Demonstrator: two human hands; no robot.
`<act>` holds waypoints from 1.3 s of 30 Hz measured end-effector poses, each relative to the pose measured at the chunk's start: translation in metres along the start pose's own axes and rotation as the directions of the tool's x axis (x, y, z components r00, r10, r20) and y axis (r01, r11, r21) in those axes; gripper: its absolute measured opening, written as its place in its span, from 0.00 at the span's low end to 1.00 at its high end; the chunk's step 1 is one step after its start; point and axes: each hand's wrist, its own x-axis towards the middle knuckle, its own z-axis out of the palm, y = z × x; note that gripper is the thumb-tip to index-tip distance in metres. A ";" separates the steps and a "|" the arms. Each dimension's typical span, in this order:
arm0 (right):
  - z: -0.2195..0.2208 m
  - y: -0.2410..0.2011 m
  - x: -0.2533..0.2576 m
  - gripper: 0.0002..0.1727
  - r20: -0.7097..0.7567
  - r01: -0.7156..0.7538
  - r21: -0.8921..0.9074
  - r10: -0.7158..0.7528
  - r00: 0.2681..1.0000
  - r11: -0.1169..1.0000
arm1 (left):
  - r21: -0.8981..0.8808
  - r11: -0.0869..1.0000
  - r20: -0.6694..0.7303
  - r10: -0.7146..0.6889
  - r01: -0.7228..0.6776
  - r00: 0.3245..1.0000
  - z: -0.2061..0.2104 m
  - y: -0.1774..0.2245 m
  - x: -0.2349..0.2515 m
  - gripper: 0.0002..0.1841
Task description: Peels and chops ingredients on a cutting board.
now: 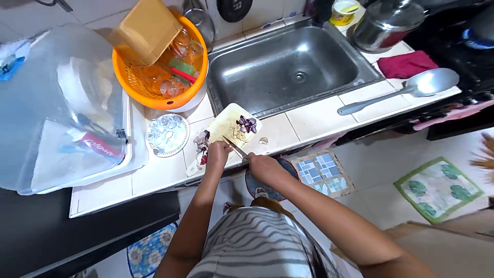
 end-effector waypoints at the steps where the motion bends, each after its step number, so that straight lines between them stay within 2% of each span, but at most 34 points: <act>1: 0.000 0.000 -0.001 0.21 -0.006 0.006 0.000 -0.006 1.000 1.000 | 0.001 1.000 0.007 -0.003 0.003 1.000 -0.001 0.000 0.000 0.10; 16: 0.005 0.002 0.007 0.21 0.013 -0.010 -0.003 0.010 1.000 1.000 | 0.061 0.998 0.045 0.004 -0.007 0.999 -0.004 0.001 0.001 0.10; 21: 0.001 0.002 0.004 0.21 0.030 -0.003 -0.022 0.004 1.000 1.000 | 0.055 0.998 0.106 0.014 -0.020 0.994 -0.008 0.002 -0.003 0.12; 30: -0.008 -0.002 -0.012 0.21 0.058 0.005 -0.041 -0.003 0.998 0.999 | 0.080 0.996 0.096 -0.040 0.032 0.995 -0.009 0.009 -0.003 0.10; 36: 0.007 -0.005 0.002 0.22 0.004 -0.018 -0.012 0.018 1.000 1.000 | 0.100 0.995 0.126 -0.039 0.026 0.991 -0.011 0.008 0.002 0.09; 39: 0.001 -0.005 -0.002 0.22 0.026 -0.009 -0.039 0.010 1.000 0.999 | 0.090 0.995 0.123 -0.061 0.050 0.991 -0.013 0.007 0.004 0.08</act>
